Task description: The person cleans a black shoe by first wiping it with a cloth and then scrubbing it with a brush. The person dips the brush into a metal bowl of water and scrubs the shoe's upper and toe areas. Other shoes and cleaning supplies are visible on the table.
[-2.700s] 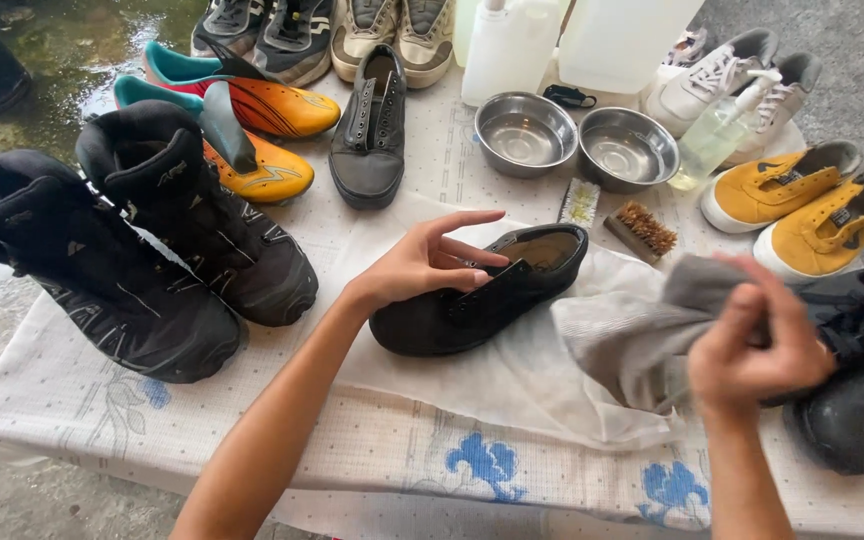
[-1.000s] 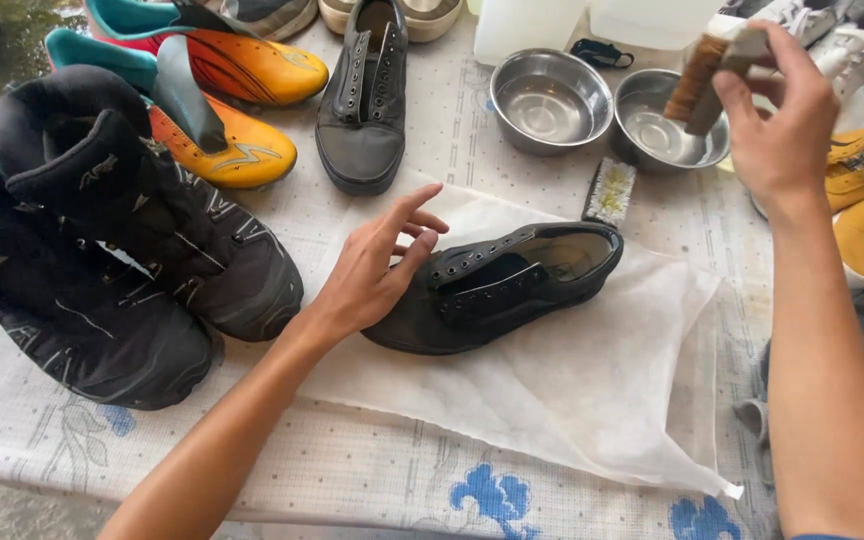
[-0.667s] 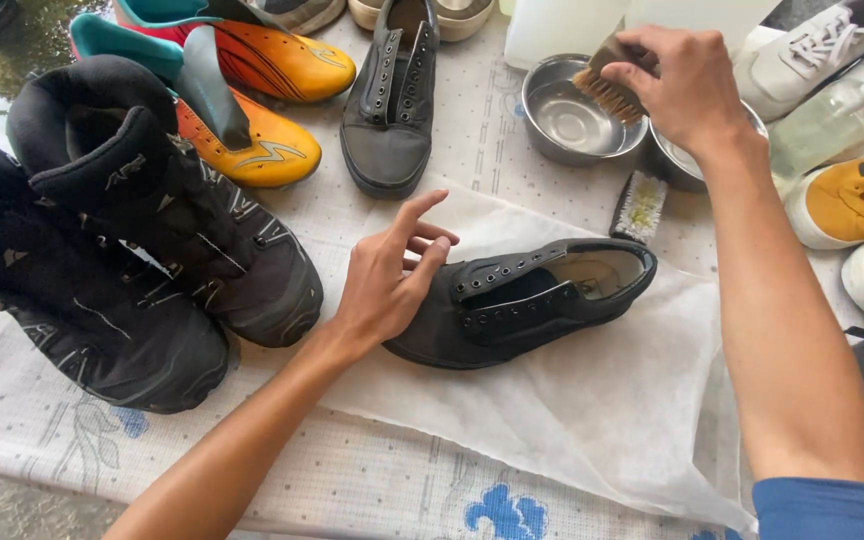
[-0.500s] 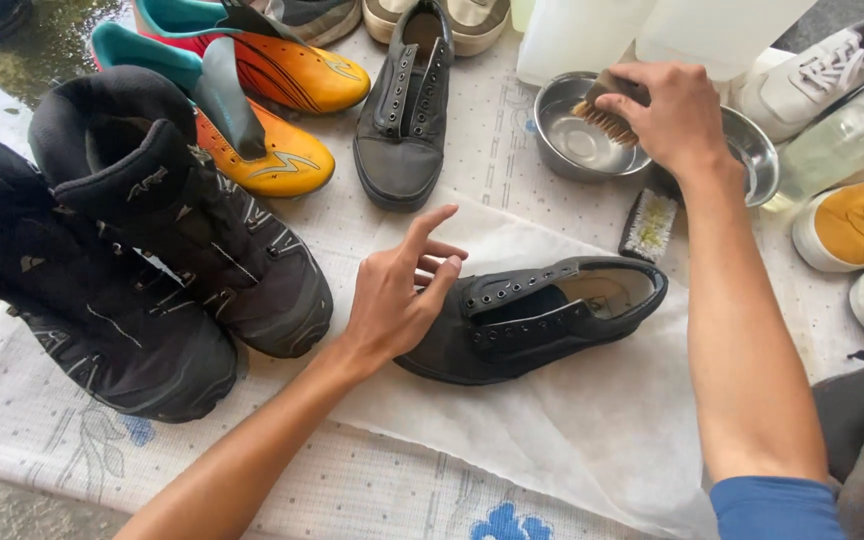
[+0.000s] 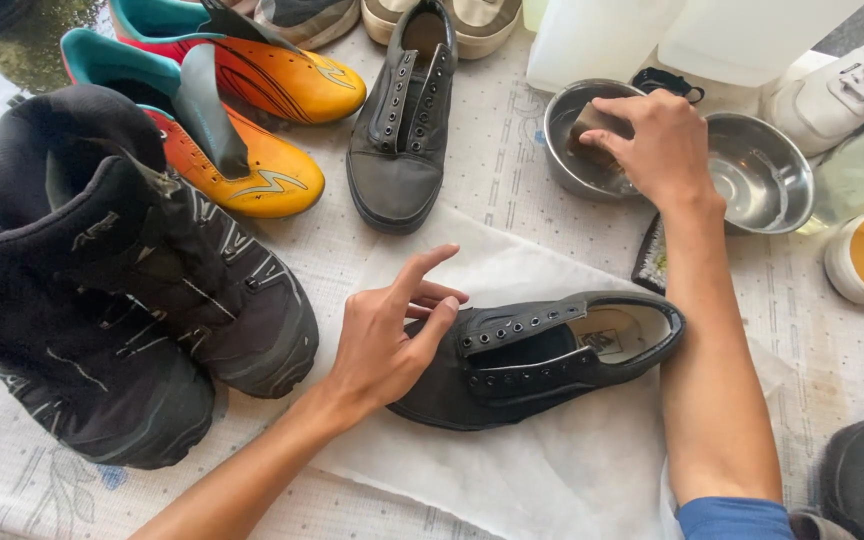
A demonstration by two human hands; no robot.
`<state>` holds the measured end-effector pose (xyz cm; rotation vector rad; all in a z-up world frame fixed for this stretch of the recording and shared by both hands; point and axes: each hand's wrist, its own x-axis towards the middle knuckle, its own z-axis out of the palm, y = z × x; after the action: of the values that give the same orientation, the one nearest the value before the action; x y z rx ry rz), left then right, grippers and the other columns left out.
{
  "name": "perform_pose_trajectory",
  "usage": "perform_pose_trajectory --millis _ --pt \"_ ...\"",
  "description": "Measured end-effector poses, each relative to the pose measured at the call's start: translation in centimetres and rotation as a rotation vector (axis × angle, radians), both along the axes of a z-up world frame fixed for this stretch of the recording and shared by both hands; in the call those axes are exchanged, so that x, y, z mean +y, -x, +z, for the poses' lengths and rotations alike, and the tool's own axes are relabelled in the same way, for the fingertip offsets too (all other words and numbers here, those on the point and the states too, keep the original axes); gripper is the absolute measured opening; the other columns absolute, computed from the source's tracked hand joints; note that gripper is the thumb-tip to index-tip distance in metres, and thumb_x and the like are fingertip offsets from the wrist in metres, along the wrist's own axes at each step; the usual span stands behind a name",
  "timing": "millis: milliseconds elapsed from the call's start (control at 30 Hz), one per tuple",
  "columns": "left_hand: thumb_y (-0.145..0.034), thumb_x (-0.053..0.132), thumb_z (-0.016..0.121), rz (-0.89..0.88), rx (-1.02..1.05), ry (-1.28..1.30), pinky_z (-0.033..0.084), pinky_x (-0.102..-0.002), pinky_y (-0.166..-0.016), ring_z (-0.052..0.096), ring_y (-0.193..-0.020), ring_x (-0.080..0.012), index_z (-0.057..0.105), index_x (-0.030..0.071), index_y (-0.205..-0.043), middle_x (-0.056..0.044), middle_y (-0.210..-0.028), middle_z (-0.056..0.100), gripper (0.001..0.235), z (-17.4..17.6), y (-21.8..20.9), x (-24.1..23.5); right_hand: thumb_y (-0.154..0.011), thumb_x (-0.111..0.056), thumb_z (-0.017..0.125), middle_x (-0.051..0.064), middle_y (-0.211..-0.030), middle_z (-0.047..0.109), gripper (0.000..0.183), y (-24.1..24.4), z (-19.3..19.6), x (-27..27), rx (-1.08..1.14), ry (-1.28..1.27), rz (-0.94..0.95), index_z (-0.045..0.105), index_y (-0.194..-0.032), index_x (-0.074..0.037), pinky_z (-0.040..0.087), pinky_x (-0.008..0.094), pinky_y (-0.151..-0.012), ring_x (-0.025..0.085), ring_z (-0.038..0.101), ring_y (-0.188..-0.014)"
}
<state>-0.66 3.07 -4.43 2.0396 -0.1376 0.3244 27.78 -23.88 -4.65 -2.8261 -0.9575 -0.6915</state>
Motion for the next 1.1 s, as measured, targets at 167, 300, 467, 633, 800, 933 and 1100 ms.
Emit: perform_pose_trajectory --millis 167,300,467,633,800,933,1100 --pt "-0.093 0.022 0.064 -0.008 -0.032 -0.023 0.066 -0.045 -0.076 0.081 -0.085 -0.0308 0.062 0.013 -0.138 -0.010 -0.090 0.083 0.046 0.1 0.1 0.0 -0.101 -0.045 0.075 0.006 -0.107 0.079 0.036 0.9 0.8 0.3 0.120 0.002 -0.126 0.077 -0.127 -0.020 0.061 0.044 -0.086 0.026 0.070 -0.102" --pt "-0.096 0.021 0.063 -0.005 -0.141 -0.178 0.061 -0.038 -0.070 0.077 -0.077 -0.0223 0.061 0.014 -0.137 -0.002 -0.094 0.081 0.042 -0.1 0.4 -0.2 -0.098 -0.042 0.080 0.011 -0.108 0.078 0.040 0.7 1.1 -0.3 0.103 -0.055 -0.075 0.078 -0.127 -0.016 0.058 0.045 -0.079 0.029 0.070 -0.100" --pt "-0.098 0.020 0.060 -0.011 -0.233 -0.265 0.053 -0.029 -0.056 0.069 -0.060 -0.0111 0.055 0.014 -0.139 0.007 -0.097 0.081 0.042 -0.2 0.5 -0.1 -0.093 -0.037 0.083 0.016 -0.110 0.077 0.046 1.0 2.2 -0.9 0.089 -0.081 -0.006 0.077 -0.131 -0.012 0.055 0.049 -0.075 0.033 0.068 -0.101" --pt "-0.099 0.021 0.059 -0.013 -0.233 -0.247 0.050 -0.027 -0.053 0.061 -0.051 -0.0101 0.057 0.013 -0.139 0.008 -0.096 0.082 0.041 0.0 0.7 0.0 -0.091 -0.027 0.088 0.015 -0.120 0.077 0.048 1.1 3.4 -1.5 -0.035 -0.119 0.217 0.077 -0.129 -0.001 0.055 0.040 -0.091 0.029 0.073 -0.104" --pt "-0.099 0.021 0.058 -0.020 -0.230 -0.249 0.056 -0.027 -0.064 0.074 -0.070 -0.0111 0.056 0.013 -0.139 0.007 -0.097 0.082 0.041 -0.2 0.8 0.0 -0.088 -0.023 0.095 0.017 -0.111 0.079 0.054 2.2 4.7 -1.6 -0.068 -0.155 0.250 0.077 -0.130 0.006 0.053 0.037 -0.078 0.024 0.070 -0.084" --pt "-0.099 0.020 0.059 -0.007 -0.234 -0.255 0.054 -0.026 -0.062 0.070 -0.065 -0.0094 0.057 0.014 -0.139 0.009 -0.098 0.081 0.040 -0.1 0.8 -0.1 -0.093 -0.018 0.091 0.021 -0.114 0.078 0.048 1.9 4.5 -1.7 -0.058 -0.152 0.261 0.075 -0.130 0.009 0.053 0.041 -0.085 0.032 0.072 -0.100" --pt "-0.099 0.020 0.060 -0.023 -0.289 -0.280 0.059 -0.027 -0.073 0.079 -0.086 -0.0138 0.058 0.012 -0.138 0.006 -0.102 0.081 0.040 0.0 1.1 -0.3 -0.096 -0.012 0.090 0.018 -0.099 0.072 0.043 2.7 5.1 -1.4 -0.031 -0.175 0.220 0.072 -0.132 0.005 0.049 0.040 -0.073 0.029 0.062 -0.083"
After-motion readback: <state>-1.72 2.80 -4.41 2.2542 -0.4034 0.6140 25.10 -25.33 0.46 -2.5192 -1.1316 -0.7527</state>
